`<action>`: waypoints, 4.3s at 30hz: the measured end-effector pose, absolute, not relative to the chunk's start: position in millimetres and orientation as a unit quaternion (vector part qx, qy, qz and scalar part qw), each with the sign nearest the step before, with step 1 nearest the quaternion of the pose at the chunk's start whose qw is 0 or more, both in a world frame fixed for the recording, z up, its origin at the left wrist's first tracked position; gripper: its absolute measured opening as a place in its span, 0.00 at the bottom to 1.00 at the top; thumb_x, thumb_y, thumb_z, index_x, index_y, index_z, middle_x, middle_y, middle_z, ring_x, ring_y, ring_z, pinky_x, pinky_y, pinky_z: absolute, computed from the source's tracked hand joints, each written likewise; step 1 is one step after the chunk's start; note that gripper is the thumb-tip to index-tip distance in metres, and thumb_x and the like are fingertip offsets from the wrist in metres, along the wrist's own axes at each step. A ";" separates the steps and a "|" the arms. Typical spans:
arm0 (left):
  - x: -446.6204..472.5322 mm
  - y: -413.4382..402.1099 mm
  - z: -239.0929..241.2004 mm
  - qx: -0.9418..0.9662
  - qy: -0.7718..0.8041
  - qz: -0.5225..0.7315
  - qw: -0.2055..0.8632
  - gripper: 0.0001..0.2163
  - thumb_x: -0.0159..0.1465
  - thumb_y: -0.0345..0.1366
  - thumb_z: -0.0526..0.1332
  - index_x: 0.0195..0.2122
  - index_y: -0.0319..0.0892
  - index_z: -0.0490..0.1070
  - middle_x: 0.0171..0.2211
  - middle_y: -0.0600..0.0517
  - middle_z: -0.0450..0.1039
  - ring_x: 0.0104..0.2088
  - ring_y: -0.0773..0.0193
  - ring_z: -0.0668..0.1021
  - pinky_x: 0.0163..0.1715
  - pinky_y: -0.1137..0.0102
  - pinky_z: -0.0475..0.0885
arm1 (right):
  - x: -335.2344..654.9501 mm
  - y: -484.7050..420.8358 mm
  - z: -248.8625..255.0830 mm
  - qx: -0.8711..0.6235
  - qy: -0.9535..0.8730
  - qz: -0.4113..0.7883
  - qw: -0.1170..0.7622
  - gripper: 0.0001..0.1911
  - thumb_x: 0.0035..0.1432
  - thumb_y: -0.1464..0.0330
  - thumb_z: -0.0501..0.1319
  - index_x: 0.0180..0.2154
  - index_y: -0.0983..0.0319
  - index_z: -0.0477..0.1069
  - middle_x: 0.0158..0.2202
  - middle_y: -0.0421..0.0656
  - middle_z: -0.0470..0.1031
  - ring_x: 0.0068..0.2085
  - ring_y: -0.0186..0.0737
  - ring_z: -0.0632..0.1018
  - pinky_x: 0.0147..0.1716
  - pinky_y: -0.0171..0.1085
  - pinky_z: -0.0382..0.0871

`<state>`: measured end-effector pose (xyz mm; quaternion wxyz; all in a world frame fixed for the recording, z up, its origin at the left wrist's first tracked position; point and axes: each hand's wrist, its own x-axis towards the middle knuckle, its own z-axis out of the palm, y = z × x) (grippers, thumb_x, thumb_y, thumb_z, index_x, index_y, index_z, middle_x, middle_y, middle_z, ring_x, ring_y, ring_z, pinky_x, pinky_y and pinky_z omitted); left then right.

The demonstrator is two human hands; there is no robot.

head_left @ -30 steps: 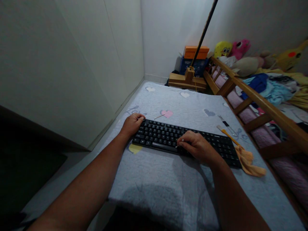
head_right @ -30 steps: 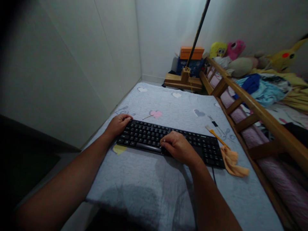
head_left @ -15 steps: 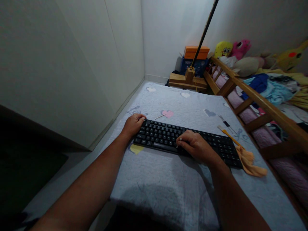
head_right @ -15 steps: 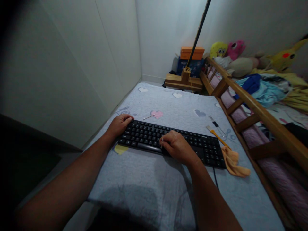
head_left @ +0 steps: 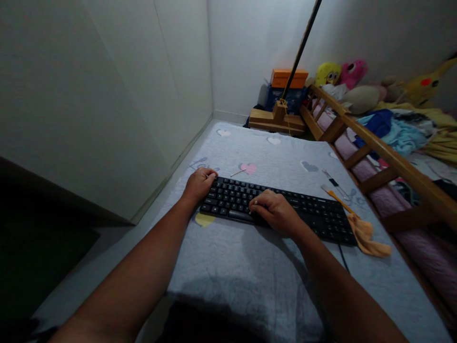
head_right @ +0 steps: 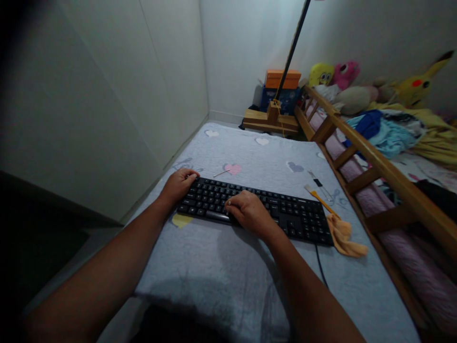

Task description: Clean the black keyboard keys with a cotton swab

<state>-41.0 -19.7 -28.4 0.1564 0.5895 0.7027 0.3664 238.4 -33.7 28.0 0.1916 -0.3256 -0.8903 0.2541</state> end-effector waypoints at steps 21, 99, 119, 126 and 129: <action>-41.3 -19.7 -28.5 0.594 0.699 0.368 0.157 0.14 0.63 0.39 0.54 0.36 0.43 0.80 0.40 0.46 0.80 0.45 0.54 0.79 0.50 0.62 0.71 | 206.4 -38.7 11.1 -0.305 -0.875 0.267 0.265 0.08 0.62 0.75 0.65 0.35 0.58 0.82 0.34 0.42 0.83 0.37 0.39 0.78 0.40 0.38 0.69; -43.8 -21.6 -30.1 0.596 0.696 0.369 0.153 0.14 0.64 0.38 0.54 0.36 0.43 0.80 0.40 0.47 0.79 0.44 0.55 0.79 0.51 0.62 0.72 | 187.2 -37.9 7.7 -0.276 -0.890 0.267 0.247 0.08 0.63 0.74 0.64 0.37 0.58 0.83 0.33 0.43 0.80 0.39 0.41 0.76 0.43 0.39 0.67; -45.0 -19.2 -29.1 0.598 0.697 0.366 0.148 0.13 0.64 0.38 0.54 0.35 0.43 0.79 0.40 0.47 0.80 0.44 0.55 0.79 0.51 0.63 0.71 | 192.0 -46.4 7.3 -0.241 -0.902 0.257 0.249 0.07 0.63 0.74 0.64 0.36 0.60 0.82 0.32 0.43 0.81 0.38 0.40 0.76 0.41 0.39 0.67; -45.2 -19.3 -29.2 0.600 0.697 0.365 0.146 0.13 0.64 0.38 0.54 0.36 0.42 0.80 0.40 0.47 0.80 0.44 0.55 0.79 0.50 0.63 0.72 | 192.9 -42.7 1.9 -0.268 -0.889 0.248 0.275 0.07 0.63 0.74 0.65 0.38 0.61 0.83 0.32 0.45 0.80 0.37 0.41 0.76 0.40 0.39 0.67; -45.2 -19.5 -28.8 0.600 0.697 0.365 0.145 0.14 0.64 0.37 0.54 0.36 0.42 0.80 0.40 0.47 0.80 0.44 0.55 0.79 0.50 0.63 0.71 | 193.1 -43.2 1.8 -0.270 -0.887 0.246 0.281 0.07 0.63 0.74 0.65 0.38 0.61 0.83 0.32 0.45 0.79 0.37 0.41 0.76 0.40 0.39 0.67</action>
